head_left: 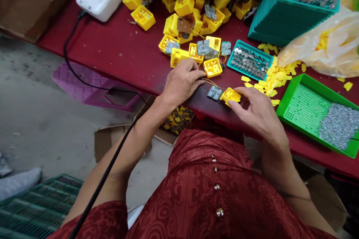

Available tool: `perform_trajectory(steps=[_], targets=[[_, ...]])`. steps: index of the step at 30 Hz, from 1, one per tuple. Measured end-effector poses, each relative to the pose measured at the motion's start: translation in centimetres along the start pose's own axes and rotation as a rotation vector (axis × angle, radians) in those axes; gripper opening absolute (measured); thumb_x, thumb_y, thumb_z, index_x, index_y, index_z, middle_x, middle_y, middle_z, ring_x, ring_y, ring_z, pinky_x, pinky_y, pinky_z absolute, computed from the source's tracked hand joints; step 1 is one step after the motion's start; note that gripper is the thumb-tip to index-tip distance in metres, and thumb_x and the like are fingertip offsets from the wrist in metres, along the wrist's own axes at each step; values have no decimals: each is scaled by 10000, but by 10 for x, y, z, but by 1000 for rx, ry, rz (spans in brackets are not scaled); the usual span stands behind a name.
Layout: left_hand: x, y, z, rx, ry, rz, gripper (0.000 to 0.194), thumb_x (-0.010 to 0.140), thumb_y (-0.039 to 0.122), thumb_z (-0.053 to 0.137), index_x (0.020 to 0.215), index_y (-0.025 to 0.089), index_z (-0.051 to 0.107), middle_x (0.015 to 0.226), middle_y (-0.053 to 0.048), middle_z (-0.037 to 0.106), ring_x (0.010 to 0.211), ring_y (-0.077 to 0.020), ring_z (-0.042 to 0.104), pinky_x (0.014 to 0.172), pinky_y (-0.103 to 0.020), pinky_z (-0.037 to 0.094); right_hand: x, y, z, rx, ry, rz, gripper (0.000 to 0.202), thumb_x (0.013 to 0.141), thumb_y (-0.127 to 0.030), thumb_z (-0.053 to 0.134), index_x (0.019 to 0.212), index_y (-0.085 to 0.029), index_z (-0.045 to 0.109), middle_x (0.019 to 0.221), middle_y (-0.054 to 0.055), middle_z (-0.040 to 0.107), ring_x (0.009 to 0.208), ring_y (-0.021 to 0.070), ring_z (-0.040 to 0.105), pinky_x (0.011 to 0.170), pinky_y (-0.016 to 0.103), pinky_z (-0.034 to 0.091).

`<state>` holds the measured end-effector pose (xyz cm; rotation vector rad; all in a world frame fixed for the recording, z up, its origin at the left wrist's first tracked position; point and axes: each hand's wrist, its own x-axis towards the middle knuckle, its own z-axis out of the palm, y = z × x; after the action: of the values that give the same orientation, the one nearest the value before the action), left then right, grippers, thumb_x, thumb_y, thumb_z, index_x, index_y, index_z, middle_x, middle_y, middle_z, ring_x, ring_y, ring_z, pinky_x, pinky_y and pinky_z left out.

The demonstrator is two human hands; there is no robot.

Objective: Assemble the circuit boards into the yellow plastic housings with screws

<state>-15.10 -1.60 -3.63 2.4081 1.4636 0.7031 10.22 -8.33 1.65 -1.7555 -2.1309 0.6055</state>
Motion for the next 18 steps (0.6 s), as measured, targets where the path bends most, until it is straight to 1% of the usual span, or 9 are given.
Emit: perform_trajectory(steps=[2,4,7,8,10,12,13,15,18], targets=[[-1,5,-10,-47,-5,-1,257,910,204,735,1156,271,766,1164,-88,687,1118,-290,655,954,-438,558,-1,-1,-1,18,7,13,417,888,-438,661,1180,-158,762,1070,135,767,892,260,671,865,422,540],[-8,18,-23,-139,43,-58,291,892,203,739,1172,281,739,1250,-90,680,1168,-290,656,997,-437,563,-5,-2,-3,38,32,45,447,891,-460,668,1213,-159,741,1104,139,770,916,267,682,872,425,549],[-33,50,-37,-320,120,-273,70,925,268,710,991,253,728,1052,-72,727,976,-246,696,941,-412,587,-20,-6,-3,19,65,83,475,925,-521,663,1219,-152,717,1119,145,770,938,275,692,894,439,556],[-44,63,-39,-432,75,-364,70,941,313,699,943,246,720,952,-59,736,898,-229,697,887,-397,600,-26,-9,-2,7,65,86,468,941,-531,656,1199,-145,717,1104,145,767,942,278,693,893,440,555],[-68,88,-34,-837,-175,-595,212,989,420,642,1010,229,730,909,-61,774,773,-202,717,740,-355,613,-39,-15,3,3,54,73,442,969,-521,647,1168,-131,716,1083,144,756,949,280,694,876,433,551],[-88,109,-22,-1330,-382,-847,363,981,538,650,1135,218,724,1095,-106,809,883,-228,781,768,-360,642,-52,-23,8,34,33,27,419,989,-492,647,1159,-115,711,1070,144,747,940,269,694,845,413,546],[-95,116,-15,-1534,-393,-928,416,971,586,654,1121,207,732,1130,-123,810,946,-245,792,805,-365,651,-58,-27,10,60,12,-14,404,997,-479,649,1155,-112,710,1045,135,743,919,256,691,823,398,543],[-102,122,-4,-1814,-335,-1036,419,964,581,684,1063,179,748,1144,-138,814,1009,-259,796,853,-359,658,-66,-34,10,125,-38,-124,337,1009,-444,657,1106,-127,720,959,99,733,860,221,677,784,365,535],[-103,118,1,-1943,-178,-1131,290,1014,415,684,1048,137,758,1083,-127,825,938,-217,806,829,-306,664,-64,-35,1,241,-60,-240,181,1018,-329,666,1041,-164,737,884,43,737,783,160,670,730,305,519]])
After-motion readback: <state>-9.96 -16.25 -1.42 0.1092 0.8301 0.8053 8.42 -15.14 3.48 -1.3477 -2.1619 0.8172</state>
